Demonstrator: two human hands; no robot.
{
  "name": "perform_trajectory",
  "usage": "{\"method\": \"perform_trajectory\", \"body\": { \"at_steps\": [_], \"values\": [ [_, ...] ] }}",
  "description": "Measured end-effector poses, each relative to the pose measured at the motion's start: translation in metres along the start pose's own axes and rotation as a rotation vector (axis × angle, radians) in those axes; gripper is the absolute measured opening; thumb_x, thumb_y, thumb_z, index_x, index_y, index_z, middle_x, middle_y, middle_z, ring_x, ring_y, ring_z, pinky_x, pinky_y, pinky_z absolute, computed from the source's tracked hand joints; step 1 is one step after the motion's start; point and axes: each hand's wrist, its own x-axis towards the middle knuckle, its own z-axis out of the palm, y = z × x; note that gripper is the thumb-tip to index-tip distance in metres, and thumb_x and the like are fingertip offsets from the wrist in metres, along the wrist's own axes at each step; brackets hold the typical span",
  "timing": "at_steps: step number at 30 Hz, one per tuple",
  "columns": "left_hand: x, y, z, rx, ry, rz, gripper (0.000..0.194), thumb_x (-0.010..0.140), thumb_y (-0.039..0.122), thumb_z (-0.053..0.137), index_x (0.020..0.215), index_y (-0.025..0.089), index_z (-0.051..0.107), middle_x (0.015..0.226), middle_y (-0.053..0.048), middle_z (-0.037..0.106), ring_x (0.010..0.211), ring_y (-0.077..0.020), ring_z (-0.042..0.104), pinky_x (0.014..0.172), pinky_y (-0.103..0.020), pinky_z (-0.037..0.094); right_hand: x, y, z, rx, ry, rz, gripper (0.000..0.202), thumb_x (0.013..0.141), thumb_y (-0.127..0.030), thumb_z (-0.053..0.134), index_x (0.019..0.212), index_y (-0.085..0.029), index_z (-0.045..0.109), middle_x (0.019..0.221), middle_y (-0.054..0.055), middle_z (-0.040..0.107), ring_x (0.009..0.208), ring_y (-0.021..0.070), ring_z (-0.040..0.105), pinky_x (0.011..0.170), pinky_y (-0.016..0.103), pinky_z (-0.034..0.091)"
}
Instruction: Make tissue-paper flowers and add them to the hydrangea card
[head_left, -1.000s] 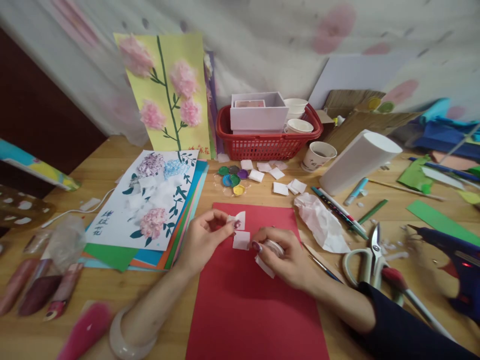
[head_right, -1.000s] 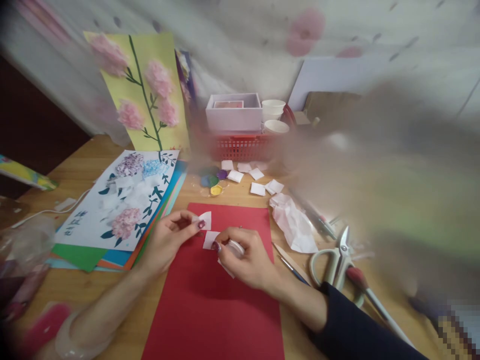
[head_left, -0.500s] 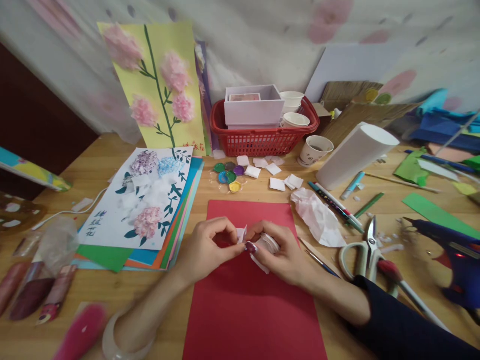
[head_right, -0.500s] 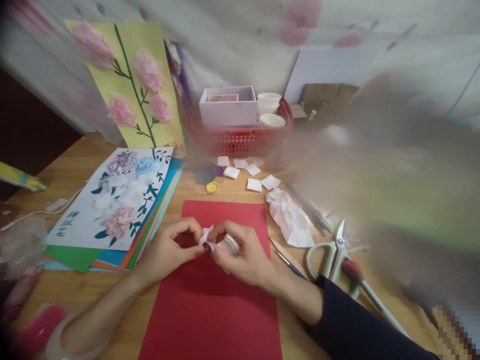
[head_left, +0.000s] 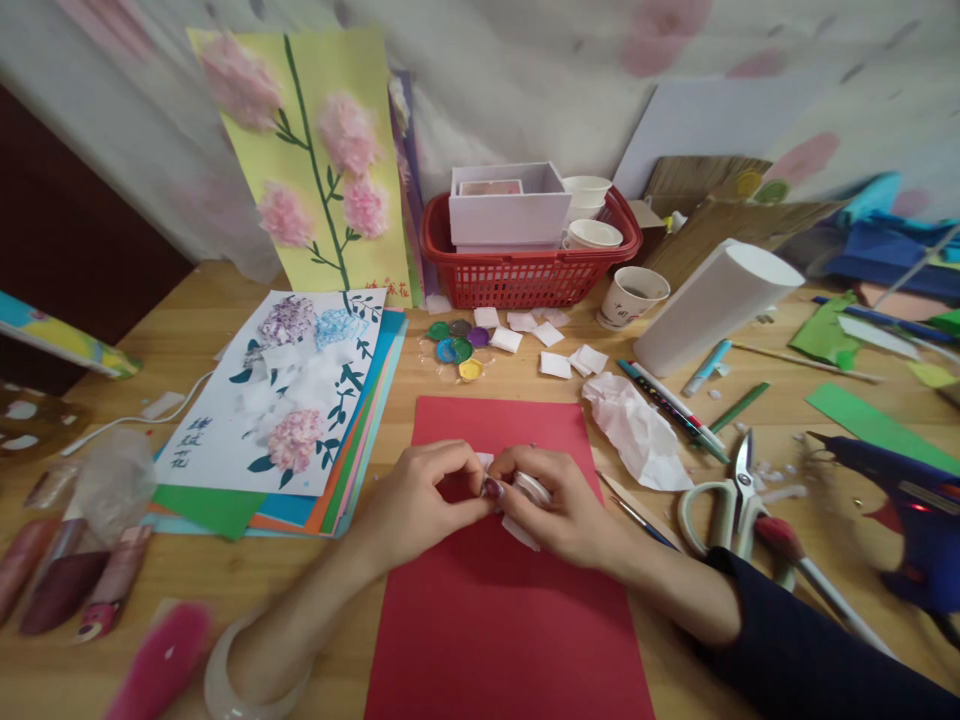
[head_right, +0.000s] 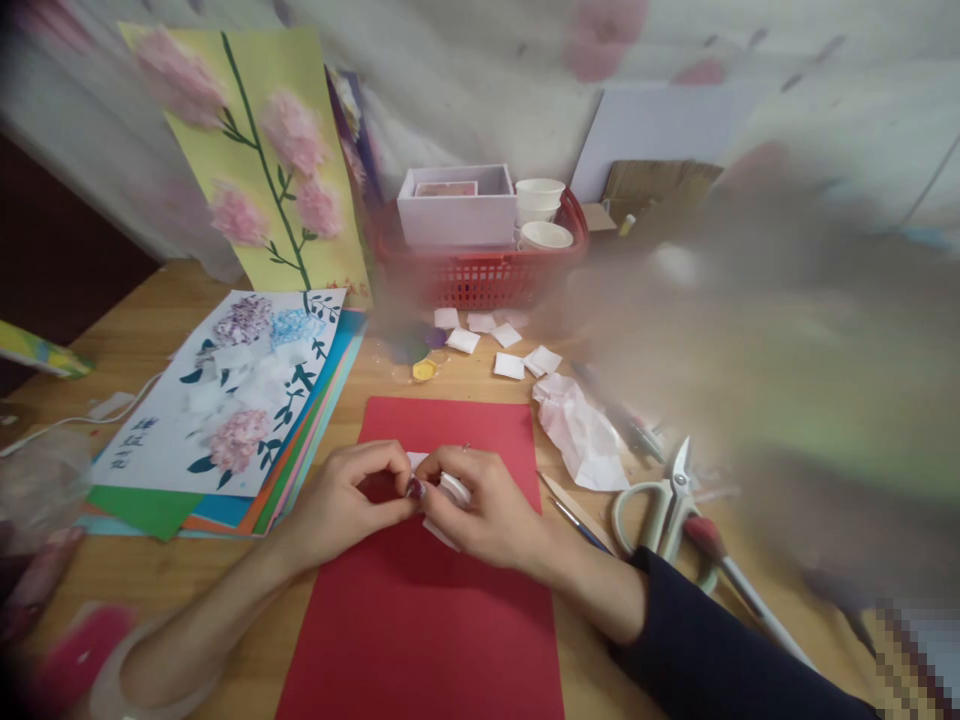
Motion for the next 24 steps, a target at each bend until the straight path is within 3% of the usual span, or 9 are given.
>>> {"method": "perform_trajectory", "body": {
  "at_steps": [12, 18, 24],
  "values": [
    [0.0001, -0.0004, 0.0005, -0.084, 0.0, -0.091, 0.019, 0.077, 0.02, 0.069, 0.067, 0.019, 0.052, 0.069, 0.004, 0.059, 0.066, -0.0104, 0.054, 0.062, -0.021, 0.041, -0.0003, -0.0027, -0.0009, 0.032, -0.021, 0.063, 0.01, 0.085, -0.023, 0.054, 0.081, -0.016, 0.06, 0.07, 0.001, 0.063, 0.059, 0.0112, 0.052, 0.057, 0.022, 0.042],
    [-0.0005, -0.0015, 0.0012, -0.09, -0.01, -0.09, 0.02, 0.075, 0.014, 0.068, 0.067, 0.019, 0.051, 0.07, 0.004, 0.058, 0.067, -0.0099, 0.054, 0.065, -0.021, 0.042, -0.0003, -0.0012, -0.0002, 0.021, -0.016, 0.043, 0.017, 0.091, -0.026, 0.051, 0.08, -0.017, 0.06, 0.069, 0.001, 0.063, 0.061, 0.0115, 0.054, 0.059, 0.022, 0.042],
    [-0.0028, 0.0021, 0.001, -0.505, -0.023, -0.198, 0.03, 0.074, 0.024, 0.071, 0.086, 0.022, 0.043, 0.081, 0.004, 0.056, 0.073, -0.0102, 0.057, 0.069, -0.023, 0.048, 0.0003, -0.0028, -0.002, 0.064, 0.03, 0.045, 0.014, 0.09, -0.023, 0.049, 0.084, -0.016, 0.061, 0.072, 0.002, 0.063, 0.062, 0.0118, 0.054, 0.058, 0.022, 0.043]
  ]
}}
